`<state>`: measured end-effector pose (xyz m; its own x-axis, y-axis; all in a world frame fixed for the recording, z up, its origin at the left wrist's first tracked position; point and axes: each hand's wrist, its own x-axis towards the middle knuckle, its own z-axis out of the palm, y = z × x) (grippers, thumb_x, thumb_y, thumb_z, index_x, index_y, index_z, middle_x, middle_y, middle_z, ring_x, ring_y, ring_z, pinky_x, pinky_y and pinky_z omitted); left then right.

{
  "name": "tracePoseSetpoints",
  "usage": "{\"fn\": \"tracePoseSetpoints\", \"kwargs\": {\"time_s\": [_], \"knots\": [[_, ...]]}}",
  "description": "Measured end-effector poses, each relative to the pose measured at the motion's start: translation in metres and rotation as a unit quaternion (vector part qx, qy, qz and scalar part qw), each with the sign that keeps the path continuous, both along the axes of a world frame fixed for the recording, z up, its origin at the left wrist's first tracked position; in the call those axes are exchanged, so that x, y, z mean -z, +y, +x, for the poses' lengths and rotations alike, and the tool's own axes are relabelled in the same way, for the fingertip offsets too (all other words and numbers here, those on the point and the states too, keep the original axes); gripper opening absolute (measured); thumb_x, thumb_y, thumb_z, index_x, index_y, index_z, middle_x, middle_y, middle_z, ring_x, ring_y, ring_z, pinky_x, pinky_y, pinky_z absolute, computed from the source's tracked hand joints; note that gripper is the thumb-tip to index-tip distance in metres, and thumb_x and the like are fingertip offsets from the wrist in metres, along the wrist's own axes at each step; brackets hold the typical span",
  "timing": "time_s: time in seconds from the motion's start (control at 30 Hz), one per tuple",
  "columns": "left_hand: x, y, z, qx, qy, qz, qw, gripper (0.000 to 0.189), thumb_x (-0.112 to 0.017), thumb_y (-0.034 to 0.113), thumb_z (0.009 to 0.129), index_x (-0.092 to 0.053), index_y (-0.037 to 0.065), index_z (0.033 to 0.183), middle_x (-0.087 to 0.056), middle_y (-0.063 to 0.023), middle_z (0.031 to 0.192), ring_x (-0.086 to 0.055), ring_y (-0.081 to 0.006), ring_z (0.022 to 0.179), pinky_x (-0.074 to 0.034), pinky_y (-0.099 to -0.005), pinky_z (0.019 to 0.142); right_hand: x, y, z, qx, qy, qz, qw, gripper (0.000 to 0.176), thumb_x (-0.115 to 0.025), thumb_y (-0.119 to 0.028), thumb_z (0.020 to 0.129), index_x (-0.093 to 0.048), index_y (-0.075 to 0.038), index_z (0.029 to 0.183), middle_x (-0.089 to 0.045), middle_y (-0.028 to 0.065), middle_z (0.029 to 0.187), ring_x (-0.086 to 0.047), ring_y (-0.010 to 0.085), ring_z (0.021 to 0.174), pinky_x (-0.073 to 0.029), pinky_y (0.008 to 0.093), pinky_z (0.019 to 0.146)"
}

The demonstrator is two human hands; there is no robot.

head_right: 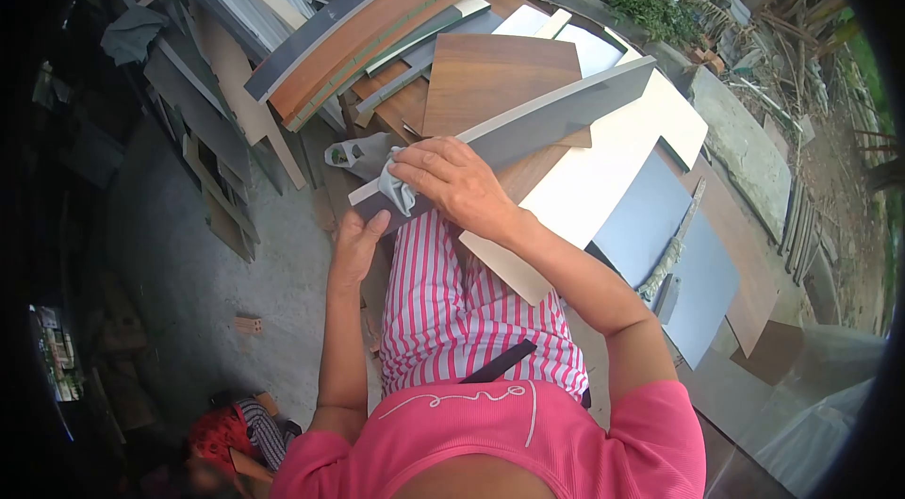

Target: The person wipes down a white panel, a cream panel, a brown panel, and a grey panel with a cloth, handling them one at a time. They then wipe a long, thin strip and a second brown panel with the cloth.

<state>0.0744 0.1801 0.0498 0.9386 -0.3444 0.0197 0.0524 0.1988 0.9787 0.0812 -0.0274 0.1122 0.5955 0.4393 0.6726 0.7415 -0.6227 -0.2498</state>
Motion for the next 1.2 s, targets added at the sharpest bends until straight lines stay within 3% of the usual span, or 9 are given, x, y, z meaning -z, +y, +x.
{"fn": "tracePoseSetpoints", "kwargs": {"time_s": [0.27, 0.6, 0.83, 0.93, 1.0, 1.03, 1.1, 1.13, 1.2], "knots": [[0.017, 0.021, 0.001, 0.001, 0.039, -0.002, 0.999, 0.042, -0.062, 0.024, 0.088, -0.051, -0.002, 0.119, -0.058, -0.0075, 0.114, -0.052, -0.0148, 0.107, -0.038, -0.0289, 0.094, 0.018, -0.153, 0.024, 0.187, 0.044, -0.159, 0.968, 0.056, -0.061, 0.003, 0.071, -0.050, -0.017, 0.122, -0.051, -0.0007, 0.125, -0.046, 0.0205, 0.118, -0.029, 0.0438, 0.108], [0.014, 0.034, -0.001, 0.019, 0.031, 0.051, 0.998, 0.042, -0.064, 0.024, 0.087, -0.053, -0.002, 0.119, -0.059, -0.0054, 0.112, -0.053, -0.0130, 0.102, -0.039, -0.0276, 0.092, 0.008, -0.299, 0.049, 0.289, 0.105, -0.200, 0.931, 0.045, -0.058, -0.002, 0.077, -0.052, -0.010, 0.121, -0.052, 0.0035, 0.125, -0.048, 0.0254, 0.116, -0.039, 0.0365, 0.099], [0.004, 0.031, -0.009, 0.028, 0.042, 0.088, 0.995, 0.044, -0.066, 0.022, 0.084, -0.053, 0.002, 0.120, -0.059, -0.0053, 0.114, -0.052, -0.0134, 0.105, -0.037, -0.0283, 0.096, 0.000, -0.316, 0.038, 0.306, 0.138, -0.220, 0.916, 0.042, -0.055, 0.000, 0.079, -0.051, -0.009, 0.120, -0.050, 0.0074, 0.126, -0.047, 0.0272, 0.117, -0.041, 0.0390, 0.097], [0.002, 0.027, -0.014, 0.057, 0.019, 0.076, 0.995, 0.048, -0.066, 0.028, 0.084, -0.052, 0.005, 0.124, -0.051, -0.0087, 0.127, -0.046, -0.0171, 0.118, -0.033, -0.0314, 0.101, -0.002, -0.315, 0.030, 0.314, 0.137, -0.254, 0.904, 0.040, -0.052, 0.003, 0.079, -0.052, -0.010, 0.117, -0.049, 0.0091, 0.123, -0.046, 0.0288, 0.117, -0.042, 0.0393, 0.096], [0.006, 0.027, -0.021, 0.037, -0.011, 0.054, 0.998, 0.065, -0.064, 0.046, 0.080, -0.048, 0.007, 0.128, -0.036, -0.0119, 0.141, -0.033, -0.0226, 0.130, -0.024, -0.0365, 0.107, -0.003, -0.314, 0.022, 0.329, 0.132, -0.262, 0.898, 0.039, -0.050, 0.006, 0.078, -0.053, -0.011, 0.113, -0.049, 0.0084, 0.122, -0.046, 0.0294, 0.116, -0.044, 0.0392, 0.093], [0.015, 0.031, -0.025, 0.063, 0.004, 0.035, 0.997, 0.089, -0.057, 0.067, 0.072, -0.038, 0.007, 0.136, -0.021, -0.0127, 0.148, -0.018, -0.0264, 0.137, -0.014, -0.0408, 0.110, -0.003, -0.313, 0.018, 0.324, 0.129, -0.262, 0.900, 0.039, -0.050, 0.006, 0.078, -0.053, -0.011, 0.113, -0.049, 0.0084, 0.122, -0.046, 0.0294, 0.116, -0.044, 0.0392, 0.093], [0.020, 0.029, -0.038, 0.036, 0.090, -0.110, 0.989, 0.107, -0.049, 0.080, 0.065, -0.025, 0.009, 0.142, -0.015, -0.0145, 0.149, -0.010, -0.0281, 0.139, -0.009, -0.0439, 0.111, 0.000, -0.311, 0.008, 0.354, 0.118, -0.254, 0.892, 0.041, -0.050, 0.007, 0.076, -0.054, -0.012, 0.112, -0.049, 0.0072, 0.121, -0.047, 0.0293, 0.115, -0.044, 0.0394, 0.092], [0.018, 0.027, -0.041, 0.011, 0.132, -0.168, 0.977, 0.113, -0.044, 0.082, 0.065, -0.012, 0.009, 0.145, -0.009, -0.0152, 0.150, -0.008, -0.0287, 0.138, -0.009, -0.0455, 0.111, 0.002, -0.308, 0.002, 0.369, 0.103, -0.243, 0.891, 0.042, -0.050, 0.008, 0.075, -0.054, -0.012, 0.111, -0.049, 0.0061, 0.121, -0.047, 0.0291, 0.114, -0.045, 0.0396, 0.090], [0.021, 0.023, -0.050, -0.056, 0.230, -0.198, 0.951, 0.101, -0.041, 0.076, 0.074, -0.013, 0.011, 0.145, -0.017, -0.0145, 0.148, -0.018, -0.0301, 0.136, -0.021, -0.0465, 0.108, 0.013, -0.312, -0.008, 0.381, 0.108, -0.240, 0.886, 0.042, -0.053, 0.006, 0.074, -0.054, -0.012, 0.112, -0.049, 0.0063, 0.121, -0.047, 0.0291, 0.114, -0.045, 0.0398, 0.090]]}}
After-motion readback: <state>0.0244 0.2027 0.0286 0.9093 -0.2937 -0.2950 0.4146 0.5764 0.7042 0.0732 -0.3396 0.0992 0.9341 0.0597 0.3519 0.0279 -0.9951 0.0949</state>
